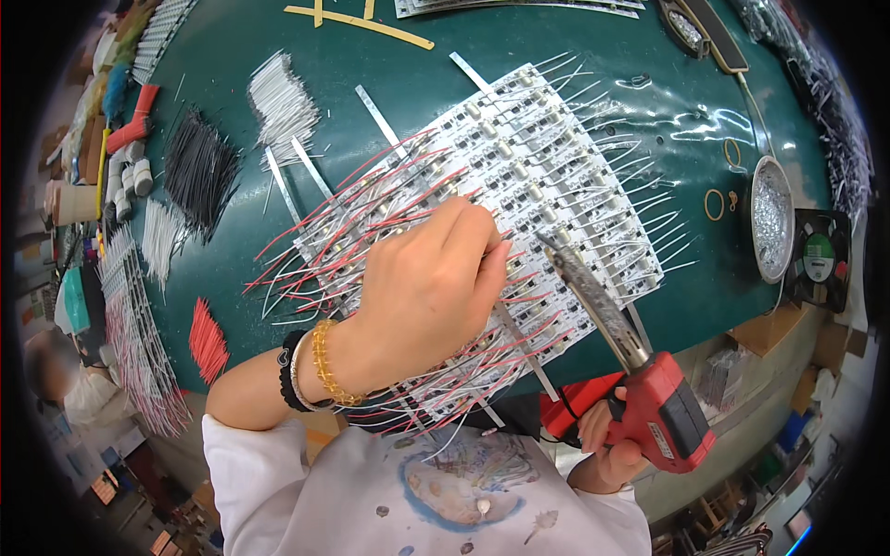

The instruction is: The person solders red wires and white wires onto strips of LEDs on a workbench using a soldering iron and solder wire.

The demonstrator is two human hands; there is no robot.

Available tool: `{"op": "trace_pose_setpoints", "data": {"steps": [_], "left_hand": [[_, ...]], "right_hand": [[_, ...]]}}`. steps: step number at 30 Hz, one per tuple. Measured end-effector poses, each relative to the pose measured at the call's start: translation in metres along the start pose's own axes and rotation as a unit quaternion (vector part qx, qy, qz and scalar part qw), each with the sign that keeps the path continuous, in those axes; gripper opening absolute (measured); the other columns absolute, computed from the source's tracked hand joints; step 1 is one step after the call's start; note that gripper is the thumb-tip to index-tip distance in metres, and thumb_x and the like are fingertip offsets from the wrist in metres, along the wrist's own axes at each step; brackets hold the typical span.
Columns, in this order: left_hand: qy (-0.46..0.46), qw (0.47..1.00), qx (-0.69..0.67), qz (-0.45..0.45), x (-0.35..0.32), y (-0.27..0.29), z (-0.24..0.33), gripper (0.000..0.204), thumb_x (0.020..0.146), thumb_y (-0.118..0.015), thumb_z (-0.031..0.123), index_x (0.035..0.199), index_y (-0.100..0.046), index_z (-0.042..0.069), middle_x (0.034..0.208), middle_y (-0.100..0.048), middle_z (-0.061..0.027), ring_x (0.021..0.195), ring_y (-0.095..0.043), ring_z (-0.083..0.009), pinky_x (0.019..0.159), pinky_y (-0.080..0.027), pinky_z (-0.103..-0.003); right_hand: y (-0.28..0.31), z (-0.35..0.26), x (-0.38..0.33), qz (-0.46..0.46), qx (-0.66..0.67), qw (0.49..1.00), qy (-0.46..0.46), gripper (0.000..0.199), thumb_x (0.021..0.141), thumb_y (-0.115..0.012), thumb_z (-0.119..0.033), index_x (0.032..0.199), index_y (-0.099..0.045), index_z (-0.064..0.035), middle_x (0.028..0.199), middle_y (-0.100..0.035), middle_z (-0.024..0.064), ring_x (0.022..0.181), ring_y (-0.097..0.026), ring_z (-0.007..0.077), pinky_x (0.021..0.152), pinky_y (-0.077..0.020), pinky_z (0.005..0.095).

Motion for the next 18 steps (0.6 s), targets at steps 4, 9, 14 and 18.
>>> {"op": "trace_pose_setpoints", "data": {"steps": [4,9,14,18], "left_hand": [[-0.002,1.000,-0.006,-0.004,0.002,-0.001,0.000,0.013,0.076,-0.067,0.000,0.075,-0.055,0.001,0.068,-0.054,-0.0076,0.054,-0.057,-0.0189,0.047,-0.045,-0.028],[-0.013,1.000,0.003,0.003,0.002,0.000,0.001,0.014,0.075,-0.068,-0.001,0.074,-0.054,0.001,0.068,-0.053,-0.0077,0.053,-0.056,-0.0189,0.046,-0.044,-0.028],[-0.008,1.000,-0.009,-0.004,0.004,0.002,-0.001,0.014,0.075,-0.068,-0.002,0.074,-0.054,0.000,0.067,-0.053,-0.0081,0.053,-0.056,-0.0193,0.046,-0.044,-0.028],[-0.008,1.000,-0.028,-0.007,0.003,0.002,-0.003,0.014,0.075,-0.068,-0.002,0.074,-0.054,0.000,0.067,-0.052,-0.0084,0.053,-0.055,-0.0197,0.047,-0.043,-0.029]], "right_hand": [[0.009,0.019,-0.019,0.131,-0.036,0.990,0.019,0.054,0.087,-0.055,-0.053,0.082,-0.063,0.0004,0.074,-0.064,0.0051,0.072,-0.061,0.0227,0.066,-0.0441,0.0322],[0.027,0.028,-0.016,-0.092,0.028,0.994,-0.050,0.029,0.081,-0.064,-0.029,0.082,-0.066,-0.0001,0.080,-0.066,0.0062,0.079,-0.063,0.0169,0.067,-0.0445,0.0280],[0.042,0.051,-0.043,-0.127,0.047,0.969,0.205,0.017,0.070,-0.068,-0.008,0.085,-0.068,-0.0008,0.082,-0.068,0.0072,0.080,-0.064,0.0132,0.067,-0.0452,0.0214],[0.030,0.032,-0.032,-0.093,-0.031,0.990,0.102,0.022,0.072,-0.065,-0.008,0.092,-0.065,0.0010,0.082,-0.066,0.0067,0.079,-0.063,0.0141,0.068,-0.0454,0.0210]]}}
Point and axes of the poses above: each hand's wrist, its own x-axis towards the middle knuckle, its own y-axis out of the back of the hand, z = x × y, the point moved 5 cm from there along x, towards the middle knuckle
